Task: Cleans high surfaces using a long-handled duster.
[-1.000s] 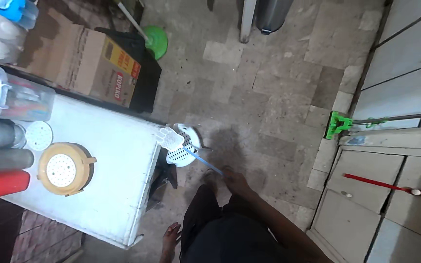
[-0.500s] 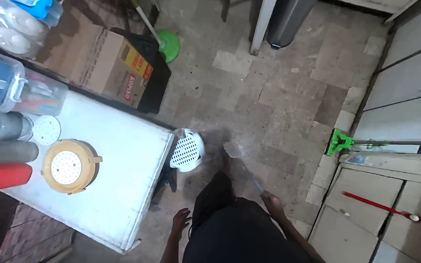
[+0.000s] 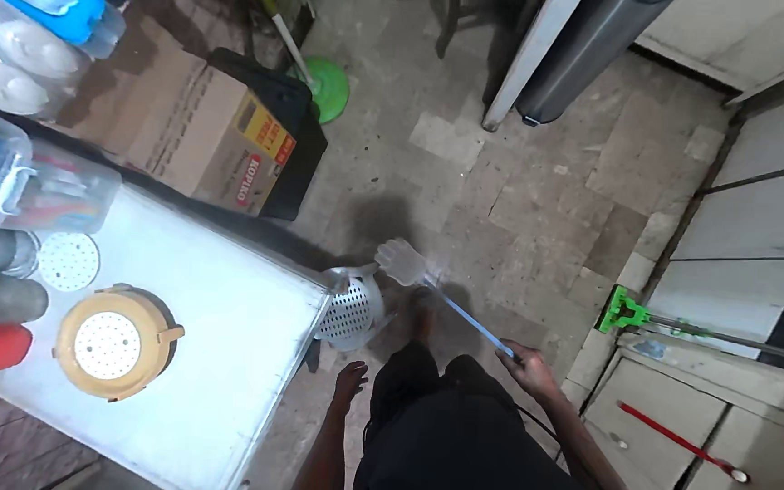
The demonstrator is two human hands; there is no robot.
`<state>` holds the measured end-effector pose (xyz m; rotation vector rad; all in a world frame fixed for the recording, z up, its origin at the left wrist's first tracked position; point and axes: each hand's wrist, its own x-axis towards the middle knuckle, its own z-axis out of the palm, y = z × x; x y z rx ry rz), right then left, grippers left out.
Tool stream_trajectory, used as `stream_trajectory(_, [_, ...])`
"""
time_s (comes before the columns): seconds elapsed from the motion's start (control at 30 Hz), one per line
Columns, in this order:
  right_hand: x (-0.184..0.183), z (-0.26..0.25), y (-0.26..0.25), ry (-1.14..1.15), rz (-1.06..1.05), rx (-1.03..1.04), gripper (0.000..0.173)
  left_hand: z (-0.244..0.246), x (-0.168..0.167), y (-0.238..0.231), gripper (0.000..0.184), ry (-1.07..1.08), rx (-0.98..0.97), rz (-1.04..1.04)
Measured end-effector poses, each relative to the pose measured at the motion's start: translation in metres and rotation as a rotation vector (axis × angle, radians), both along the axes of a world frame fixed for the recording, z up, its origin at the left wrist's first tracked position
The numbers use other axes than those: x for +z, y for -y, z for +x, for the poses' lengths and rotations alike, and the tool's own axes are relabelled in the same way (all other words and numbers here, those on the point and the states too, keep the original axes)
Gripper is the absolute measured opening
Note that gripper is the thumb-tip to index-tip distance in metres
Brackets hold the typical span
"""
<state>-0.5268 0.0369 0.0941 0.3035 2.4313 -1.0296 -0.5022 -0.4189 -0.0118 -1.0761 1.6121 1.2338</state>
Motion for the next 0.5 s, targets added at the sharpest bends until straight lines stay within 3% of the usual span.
stream_trajectory(0.2, [0.056, -0.127, 0.002, -0.418, -0.023, 0.196, 0.031, -0.029, -0.002, -0.009, 0.039, -0.016, 0.087, -0.015])
stream_trajectory(0.5, [0.134, -0.278, -0.019, -0.870, -0.017, 0.177, 0.029, 0.015, -0.006, -0.049, 0.040, 0.038, 0.254, -0.015])
